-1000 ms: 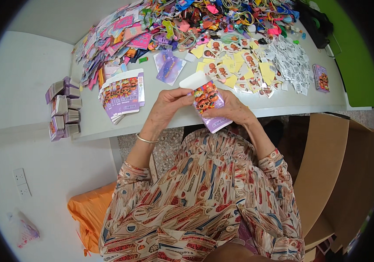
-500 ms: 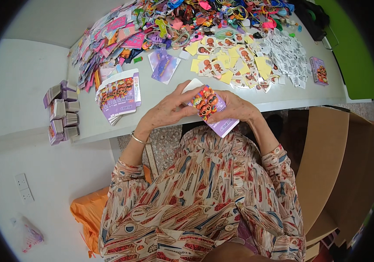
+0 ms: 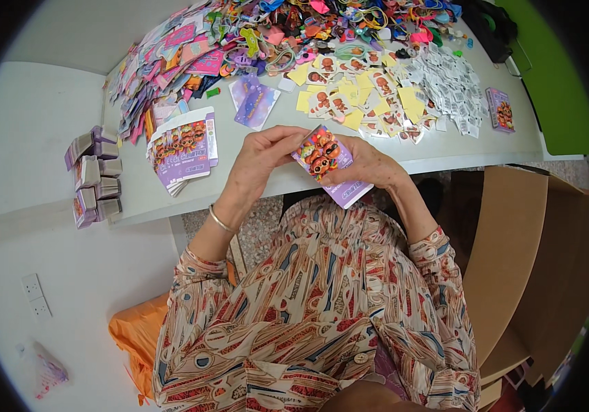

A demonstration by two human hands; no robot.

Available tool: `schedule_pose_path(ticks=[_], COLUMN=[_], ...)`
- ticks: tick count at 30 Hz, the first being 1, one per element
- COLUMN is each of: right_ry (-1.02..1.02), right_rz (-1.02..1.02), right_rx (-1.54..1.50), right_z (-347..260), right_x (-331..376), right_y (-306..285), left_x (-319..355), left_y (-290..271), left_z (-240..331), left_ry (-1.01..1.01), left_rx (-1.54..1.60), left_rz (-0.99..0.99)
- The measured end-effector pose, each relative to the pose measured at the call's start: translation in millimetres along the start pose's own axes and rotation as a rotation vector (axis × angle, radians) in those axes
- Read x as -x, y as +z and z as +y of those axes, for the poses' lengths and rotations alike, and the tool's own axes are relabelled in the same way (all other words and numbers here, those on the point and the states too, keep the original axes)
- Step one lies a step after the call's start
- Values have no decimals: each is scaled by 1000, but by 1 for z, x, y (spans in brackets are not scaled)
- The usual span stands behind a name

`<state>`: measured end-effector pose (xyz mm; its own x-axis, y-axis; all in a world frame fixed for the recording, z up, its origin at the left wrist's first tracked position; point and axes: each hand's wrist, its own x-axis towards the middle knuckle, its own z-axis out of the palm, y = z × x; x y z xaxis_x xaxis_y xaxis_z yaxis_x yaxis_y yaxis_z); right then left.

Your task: Packaging small toy components into individual cardboard boxes and organizing them on a table.

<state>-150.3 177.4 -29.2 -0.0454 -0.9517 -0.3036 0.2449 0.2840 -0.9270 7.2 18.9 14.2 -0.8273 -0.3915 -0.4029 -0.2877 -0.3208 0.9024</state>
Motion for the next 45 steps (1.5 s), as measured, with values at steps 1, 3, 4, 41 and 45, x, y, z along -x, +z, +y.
schedule_pose_path(ticks=[1, 3, 4, 41, 45], right_ry=[-2, -29, -29, -588, -414], right_rz=[-3, -21, -21, 538, 628], right_rx=[2, 59, 60, 281, 421], right_z=[1, 4, 2, 7, 8], right_x=[0, -1, -1, -2, -1], right_y=[-1, -3, -3, 29, 32], left_x=[-1, -3, -2, -4, -11], left_y=[0, 2, 2, 24, 15], left_z=[0, -2, -2, -22, -33], left_ry=[2, -40, -39, 57, 184], left_rx=[0, 57, 58, 275, 80], left_rz=[3, 24, 24, -3, 23])
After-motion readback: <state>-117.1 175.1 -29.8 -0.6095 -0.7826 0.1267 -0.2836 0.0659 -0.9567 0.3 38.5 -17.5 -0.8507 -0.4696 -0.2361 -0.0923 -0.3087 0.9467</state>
